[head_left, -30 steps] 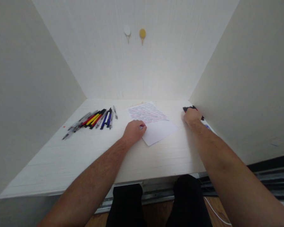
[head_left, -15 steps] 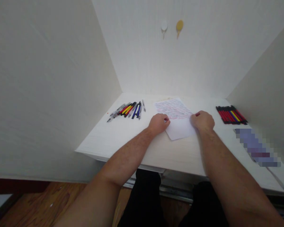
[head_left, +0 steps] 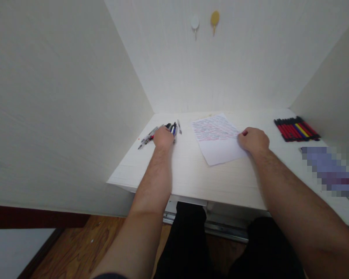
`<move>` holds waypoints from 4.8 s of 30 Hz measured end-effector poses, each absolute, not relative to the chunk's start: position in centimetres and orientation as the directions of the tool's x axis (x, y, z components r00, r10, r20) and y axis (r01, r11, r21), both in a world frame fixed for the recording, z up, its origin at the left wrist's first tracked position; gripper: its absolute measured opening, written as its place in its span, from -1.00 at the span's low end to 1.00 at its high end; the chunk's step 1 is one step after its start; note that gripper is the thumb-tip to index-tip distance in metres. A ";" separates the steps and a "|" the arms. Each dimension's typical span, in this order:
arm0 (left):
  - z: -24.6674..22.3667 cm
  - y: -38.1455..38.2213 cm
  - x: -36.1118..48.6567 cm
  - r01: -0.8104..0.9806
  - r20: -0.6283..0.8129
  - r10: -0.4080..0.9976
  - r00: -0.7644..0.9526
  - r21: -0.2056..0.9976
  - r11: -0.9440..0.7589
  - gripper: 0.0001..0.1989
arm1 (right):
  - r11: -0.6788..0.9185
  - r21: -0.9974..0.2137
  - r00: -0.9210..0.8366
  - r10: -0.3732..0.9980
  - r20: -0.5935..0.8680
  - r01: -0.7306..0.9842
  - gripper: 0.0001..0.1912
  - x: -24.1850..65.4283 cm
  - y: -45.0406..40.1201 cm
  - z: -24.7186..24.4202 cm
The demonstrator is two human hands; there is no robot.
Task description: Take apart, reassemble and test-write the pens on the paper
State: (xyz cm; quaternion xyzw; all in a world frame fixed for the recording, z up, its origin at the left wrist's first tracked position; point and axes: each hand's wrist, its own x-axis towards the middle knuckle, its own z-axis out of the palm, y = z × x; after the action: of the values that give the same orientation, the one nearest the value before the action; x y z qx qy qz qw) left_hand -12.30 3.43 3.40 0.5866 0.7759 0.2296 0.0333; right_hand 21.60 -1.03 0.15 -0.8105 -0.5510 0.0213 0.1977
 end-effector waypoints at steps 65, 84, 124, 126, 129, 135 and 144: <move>1.3 0.1 -3.5 0.536 0.418 0.839 0.348 0.645 -0.544 -0.82 | 0.100 -0.988 0.209 0.975 0.072 -0.122 -0.67 17.4 -1.5 2.1; 2.0 -0.6 -3.0 0.200 -0.008 0.830 0.557 0.972 -0.125 -0.66 | 0.130 -0.960 0.092 0.990 0.110 -0.248 -0.81 17.7 -1.6 2.1; 1.5 -0.3 -3.3 0.257 0.029 0.842 0.539 0.946 -0.197 -0.67 | 0.149 -0.965 0.079 0.988 0.134 -0.218 -0.80 17.7 -1.6 1.9; 1.5 -0.2 -3.3 0.274 0.014 0.843 0.537 0.943 -0.191 -0.68 | 0.153 -0.964 0.078 0.987 0.139 -0.219 -0.79 17.7 -1.6 1.9; 1.7 -0.4 -3.0 0.245 -0.004 0.827 0.563 0.956 -0.162 -0.69 | 0.148 -0.965 0.076 0.988 0.134 -0.215 -0.78 17.7 -1.6 1.9; 1.9 -0.8 -2.7 0.195 -0.022 0.810 0.586 0.974 -0.115 -0.70 | 0.146 -0.952 0.051 0.989 0.137 -0.271 -0.70 17.6 -1.7 2.1; 1.2 -0.5 -2.6 0.204 0.084 0.831 0.550 0.951 -0.231 -0.69 | 0.078 -0.988 0.050 0.996 0.071 -0.134 -0.50 17.0 -1.7 1.4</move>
State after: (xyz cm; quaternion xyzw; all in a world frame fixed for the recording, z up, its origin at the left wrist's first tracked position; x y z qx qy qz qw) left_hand -2.63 -0.48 1.17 0.7206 0.3591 0.3101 0.5055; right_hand 17.03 -1.66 1.41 -0.4570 -0.4719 0.5023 0.5623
